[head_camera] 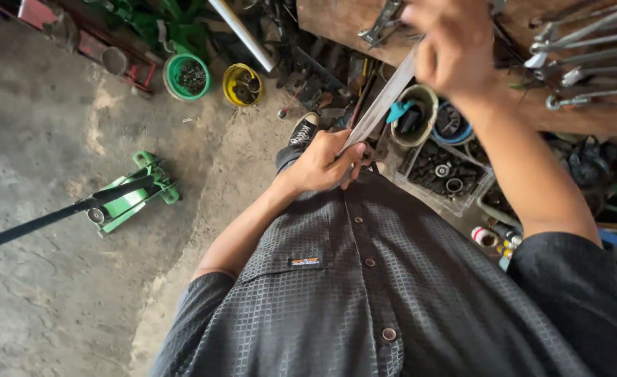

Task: The person repeatedly takes wrenches from a wall-mounted rack, wipes them with a blue cloth, and returns them to the rack. The person handles multiple wrenches one by one, cleaning both the head and the handle of each tool.

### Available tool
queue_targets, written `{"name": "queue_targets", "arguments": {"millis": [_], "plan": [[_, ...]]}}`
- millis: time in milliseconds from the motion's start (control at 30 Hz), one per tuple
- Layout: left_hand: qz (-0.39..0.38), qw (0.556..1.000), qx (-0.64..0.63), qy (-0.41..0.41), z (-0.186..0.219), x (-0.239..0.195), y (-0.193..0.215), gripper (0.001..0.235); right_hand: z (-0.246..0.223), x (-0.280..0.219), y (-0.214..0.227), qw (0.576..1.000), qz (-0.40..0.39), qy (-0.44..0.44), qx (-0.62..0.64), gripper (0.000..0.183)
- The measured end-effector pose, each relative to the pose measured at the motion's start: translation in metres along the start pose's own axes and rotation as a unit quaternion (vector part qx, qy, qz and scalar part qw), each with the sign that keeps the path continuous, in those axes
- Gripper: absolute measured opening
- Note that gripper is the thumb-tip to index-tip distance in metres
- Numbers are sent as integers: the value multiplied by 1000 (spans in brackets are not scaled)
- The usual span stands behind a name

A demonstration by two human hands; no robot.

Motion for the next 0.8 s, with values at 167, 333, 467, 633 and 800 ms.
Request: {"name": "queue_targets", "arguments": {"millis": [167, 333, 467, 633, 800], "plan": [[34, 999, 0, 9, -5, -4, 10, 29, -95, 22, -15, 977, -13, 93, 194, 18], [71, 997, 18, -20, -3, -14, 24, 32, -101, 35, -33, 965, -69, 193, 164, 19], [93, 995, -22, 2, 3, -24, 30, 31, -48, 56, -46, 978, -30, 130, 161, 17], [130, 991, -35, 9, -1, -39, 39, 29, -84, 77, -56, 976, -13, 105, 191, 20], [177, 984, 3, -23, -4, -51, 49, 26, -155, 81, -51, 917, -52, 287, 272, 12]]}}
Point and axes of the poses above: each hand's wrist, its own x-axis towards the middle knuckle, its own y-axis out of the back of the hand, z = x × y, the point moved 8 cm from there along x, towards the middle knuckle, and after that the axes turned 8 degrees about z, right-handed, at the moved point
